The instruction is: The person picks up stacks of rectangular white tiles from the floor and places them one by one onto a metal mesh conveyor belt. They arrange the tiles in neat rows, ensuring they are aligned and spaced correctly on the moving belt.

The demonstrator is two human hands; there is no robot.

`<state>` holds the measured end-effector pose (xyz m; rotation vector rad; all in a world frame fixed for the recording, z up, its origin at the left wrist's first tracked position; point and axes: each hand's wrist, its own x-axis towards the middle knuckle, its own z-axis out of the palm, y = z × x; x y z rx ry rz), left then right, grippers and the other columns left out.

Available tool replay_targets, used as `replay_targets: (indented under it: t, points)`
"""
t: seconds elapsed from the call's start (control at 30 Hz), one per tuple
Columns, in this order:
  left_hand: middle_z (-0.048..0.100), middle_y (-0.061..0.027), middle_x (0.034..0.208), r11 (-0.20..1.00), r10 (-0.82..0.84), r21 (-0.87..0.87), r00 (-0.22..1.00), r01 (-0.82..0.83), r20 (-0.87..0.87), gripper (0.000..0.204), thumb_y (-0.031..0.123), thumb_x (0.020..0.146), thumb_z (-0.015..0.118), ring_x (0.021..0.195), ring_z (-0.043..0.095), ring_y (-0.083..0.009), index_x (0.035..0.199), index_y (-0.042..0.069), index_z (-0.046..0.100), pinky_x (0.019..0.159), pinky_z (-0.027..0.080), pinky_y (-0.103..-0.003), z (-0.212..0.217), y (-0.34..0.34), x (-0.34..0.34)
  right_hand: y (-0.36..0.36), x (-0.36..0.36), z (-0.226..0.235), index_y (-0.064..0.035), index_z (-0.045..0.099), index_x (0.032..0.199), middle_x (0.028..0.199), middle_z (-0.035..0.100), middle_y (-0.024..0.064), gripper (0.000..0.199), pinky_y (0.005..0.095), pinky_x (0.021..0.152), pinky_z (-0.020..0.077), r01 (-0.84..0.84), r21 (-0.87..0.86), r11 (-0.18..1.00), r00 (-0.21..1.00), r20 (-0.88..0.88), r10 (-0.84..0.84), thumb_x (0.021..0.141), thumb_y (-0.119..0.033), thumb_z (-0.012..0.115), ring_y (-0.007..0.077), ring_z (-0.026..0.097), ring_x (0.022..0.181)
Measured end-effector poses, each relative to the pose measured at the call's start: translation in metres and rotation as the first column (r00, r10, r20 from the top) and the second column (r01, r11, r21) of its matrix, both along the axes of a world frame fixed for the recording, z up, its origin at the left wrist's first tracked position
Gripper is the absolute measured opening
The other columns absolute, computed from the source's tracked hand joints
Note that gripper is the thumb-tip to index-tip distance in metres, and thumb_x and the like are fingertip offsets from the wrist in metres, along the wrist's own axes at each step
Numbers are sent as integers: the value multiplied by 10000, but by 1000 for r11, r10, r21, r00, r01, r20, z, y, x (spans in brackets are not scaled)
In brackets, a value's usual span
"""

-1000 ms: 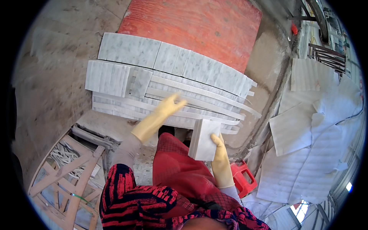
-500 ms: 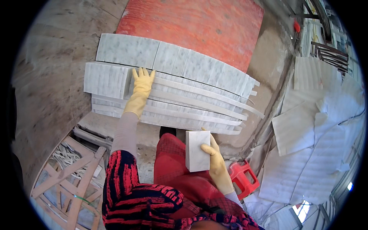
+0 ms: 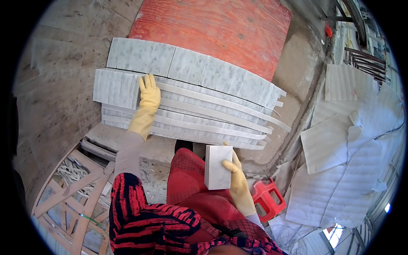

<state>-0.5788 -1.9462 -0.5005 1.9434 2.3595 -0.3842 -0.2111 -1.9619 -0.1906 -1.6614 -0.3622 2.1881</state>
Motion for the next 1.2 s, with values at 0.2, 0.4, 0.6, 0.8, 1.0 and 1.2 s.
replay_targets:
  t: [0.2,0.4,0.6,0.8,1.0,1.2]
  points:
    - [504,-216,1609,998,-53,-26,997,52,-54,455,160,937,641,1483,452,-441,1356,-13,684,1269,254,-707,34,-4,-32,-1,1,-7,-39,286,1709,1503,599,137,957,401,1116,504,-86,-37,996,996,-24,85,913,-276,762,263,626,1330]
    - [579,-216,1493,986,143,93,986,-135,-85,587,245,914,735,1410,499,-419,1459,72,600,1256,279,-654,66,16,-65,-4,-1,-17,-42,288,1710,1502,601,134,970,406,1124,502,-76,-53,996,997,-37,74,902,-265,775,260,626,1328]
    - [666,-238,1353,958,275,-71,959,-279,-63,532,231,847,787,1328,545,-403,1346,67,705,1262,272,-612,57,22,-67,1,-5,-10,-47,292,1709,1479,614,128,962,410,1099,528,-67,-54,996,997,-42,65,914,-253,793,263,648,1290]
    - [661,-240,1308,991,116,-76,992,-112,51,474,199,795,827,1352,534,-430,1229,35,729,1258,295,-609,58,12,-43,-6,5,-15,-47,311,1703,1467,622,119,939,405,1086,536,-32,-37,999,998,-53,30,921,-249,790,256,657,1273]
    - [528,-208,1535,983,167,29,957,-179,237,834,234,795,871,1441,473,-416,1542,104,523,1243,332,-588,49,-19,-20,-7,12,-19,-46,349,1687,1461,629,111,871,393,1105,520,6,-43,999,998,-56,-8,943,-231,762,249,649,1286]
    - [526,-166,1557,869,494,-93,849,-486,185,1175,316,721,962,1415,520,-395,1678,163,298,1201,394,-541,50,-44,-31,-8,14,-10,-50,407,1652,1465,635,103,780,381,1111,513,50,-57,997,997,-48,-53,964,-226,731,234,645,1301]
